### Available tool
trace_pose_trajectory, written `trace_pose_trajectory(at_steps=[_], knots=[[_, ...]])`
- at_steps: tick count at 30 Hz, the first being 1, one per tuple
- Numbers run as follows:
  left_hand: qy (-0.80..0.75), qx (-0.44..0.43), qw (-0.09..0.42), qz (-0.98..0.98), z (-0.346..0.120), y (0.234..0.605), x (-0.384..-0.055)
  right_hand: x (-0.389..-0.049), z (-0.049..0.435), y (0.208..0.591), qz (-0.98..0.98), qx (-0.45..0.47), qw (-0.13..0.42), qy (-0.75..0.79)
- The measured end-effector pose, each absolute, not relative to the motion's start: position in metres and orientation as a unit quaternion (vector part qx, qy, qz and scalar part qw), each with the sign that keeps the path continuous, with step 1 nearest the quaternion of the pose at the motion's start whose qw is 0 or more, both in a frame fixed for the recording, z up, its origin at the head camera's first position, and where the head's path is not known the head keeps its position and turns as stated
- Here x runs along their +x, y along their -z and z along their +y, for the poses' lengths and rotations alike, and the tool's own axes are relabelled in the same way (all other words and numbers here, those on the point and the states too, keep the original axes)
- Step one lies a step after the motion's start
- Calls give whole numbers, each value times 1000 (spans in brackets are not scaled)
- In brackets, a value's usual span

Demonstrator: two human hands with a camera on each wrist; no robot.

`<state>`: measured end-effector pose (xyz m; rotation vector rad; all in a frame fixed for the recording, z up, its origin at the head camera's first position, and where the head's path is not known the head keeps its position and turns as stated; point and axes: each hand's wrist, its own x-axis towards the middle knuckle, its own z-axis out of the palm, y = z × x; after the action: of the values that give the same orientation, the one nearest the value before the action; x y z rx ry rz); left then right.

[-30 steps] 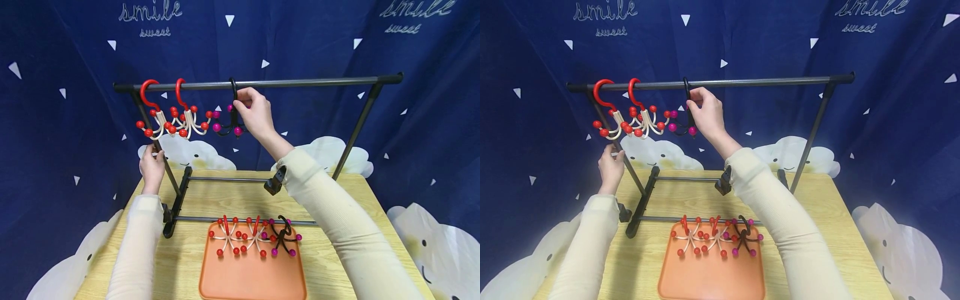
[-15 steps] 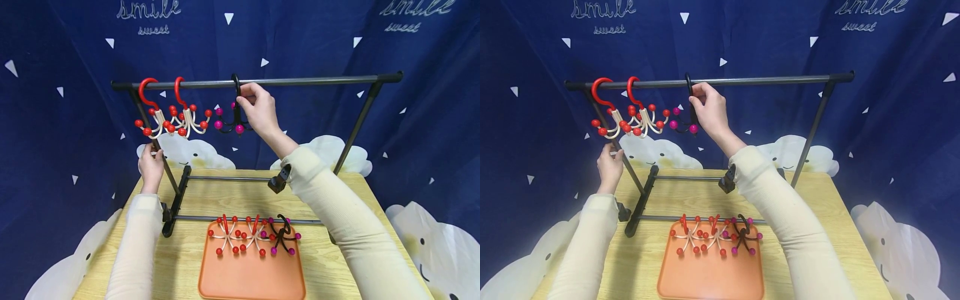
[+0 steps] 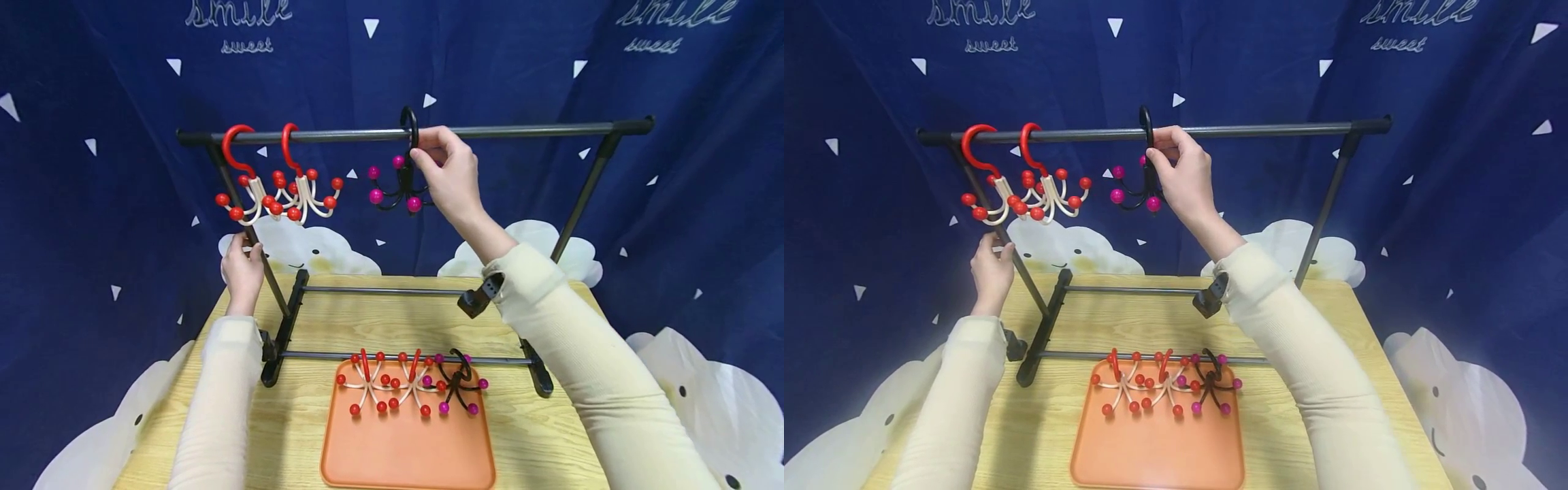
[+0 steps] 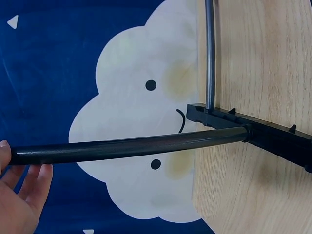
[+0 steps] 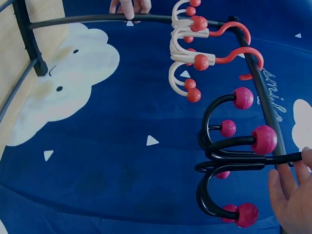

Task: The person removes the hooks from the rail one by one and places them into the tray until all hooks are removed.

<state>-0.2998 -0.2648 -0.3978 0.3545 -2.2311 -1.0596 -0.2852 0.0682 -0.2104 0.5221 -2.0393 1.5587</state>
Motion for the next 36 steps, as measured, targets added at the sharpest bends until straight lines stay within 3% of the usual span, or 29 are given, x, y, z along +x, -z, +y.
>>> trace_pose_trajectory(at_steps=[9,28,36], knots=[[408,133,316,-846,-264,398,-298,-255,75,209,-732,198,246,-603],[411,124,319,-845,-265,398,-298,-233,104,266,-744,218,247,-582],[408,120,333,-842,-266,398,-299,-219,113,289,-753,215,211,-586]])
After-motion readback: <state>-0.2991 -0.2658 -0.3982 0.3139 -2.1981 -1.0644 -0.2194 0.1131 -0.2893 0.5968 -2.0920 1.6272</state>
